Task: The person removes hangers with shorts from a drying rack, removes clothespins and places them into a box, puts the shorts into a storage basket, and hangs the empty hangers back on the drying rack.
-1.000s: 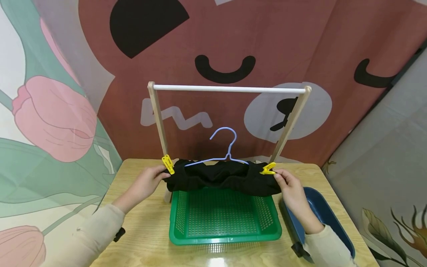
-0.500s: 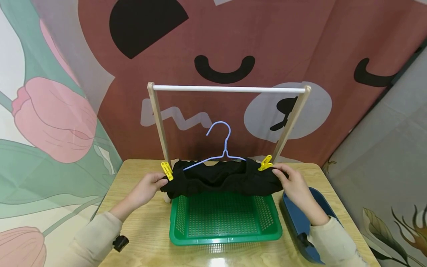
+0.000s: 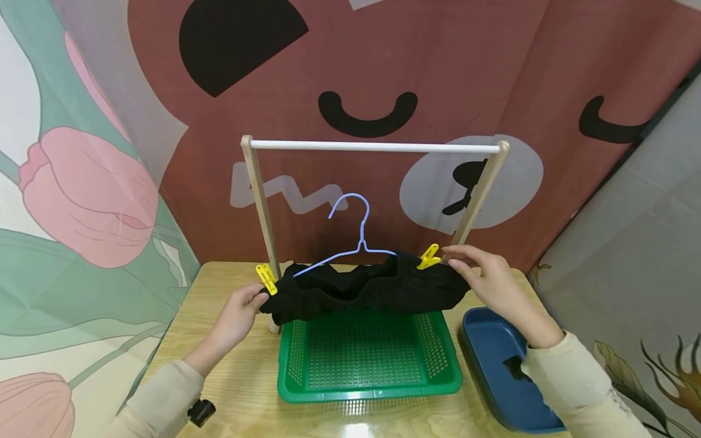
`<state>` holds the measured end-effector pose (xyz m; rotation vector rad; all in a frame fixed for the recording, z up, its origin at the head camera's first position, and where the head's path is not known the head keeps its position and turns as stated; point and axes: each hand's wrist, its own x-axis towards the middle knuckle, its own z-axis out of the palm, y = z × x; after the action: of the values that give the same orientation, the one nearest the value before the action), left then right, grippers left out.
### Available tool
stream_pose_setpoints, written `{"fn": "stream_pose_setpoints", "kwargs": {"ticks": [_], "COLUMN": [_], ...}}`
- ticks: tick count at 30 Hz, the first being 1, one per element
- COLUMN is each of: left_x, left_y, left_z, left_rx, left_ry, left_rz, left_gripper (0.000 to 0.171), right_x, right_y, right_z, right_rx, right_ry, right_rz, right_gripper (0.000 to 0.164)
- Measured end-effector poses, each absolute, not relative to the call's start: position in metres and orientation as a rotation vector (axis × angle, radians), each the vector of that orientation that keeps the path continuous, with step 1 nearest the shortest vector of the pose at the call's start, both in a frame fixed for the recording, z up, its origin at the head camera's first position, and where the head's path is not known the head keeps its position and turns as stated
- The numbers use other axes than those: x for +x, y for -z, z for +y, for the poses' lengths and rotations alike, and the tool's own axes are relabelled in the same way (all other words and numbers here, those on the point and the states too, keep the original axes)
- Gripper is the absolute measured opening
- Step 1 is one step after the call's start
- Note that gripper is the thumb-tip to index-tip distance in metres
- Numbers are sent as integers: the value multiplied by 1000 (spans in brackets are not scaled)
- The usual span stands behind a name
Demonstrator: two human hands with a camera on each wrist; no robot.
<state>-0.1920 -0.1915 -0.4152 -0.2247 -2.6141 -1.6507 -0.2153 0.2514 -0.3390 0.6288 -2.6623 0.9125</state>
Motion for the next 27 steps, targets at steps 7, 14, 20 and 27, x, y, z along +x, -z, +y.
{"fn": "stream_pose_setpoints", "kwargs": {"ticks": [7, 14, 20, 27], "left_x": [-188, -187, -185, -183], "left_y": [416, 416, 416, 418], "left_z": [-191, -192, -191, -192], "left_rx": [-198, -210, -192, -175], "left_ry": [1672, 1691, 1701, 1682], "left_rz": [-2597, -2598, -2596, -2590], "left_gripper": [20, 21, 22, 23], "right_x": [-214, -212, -213, -216], "right_y": [311, 302, 306, 312], "right_z": [249, 238, 228, 222], "right_rx": [652, 730, 727, 730], "right_ry": [-898, -855, -691, -591], "right_rz": [-2683, -2694, -2737, -2708], "right_gripper": [31, 34, 46, 42]}}
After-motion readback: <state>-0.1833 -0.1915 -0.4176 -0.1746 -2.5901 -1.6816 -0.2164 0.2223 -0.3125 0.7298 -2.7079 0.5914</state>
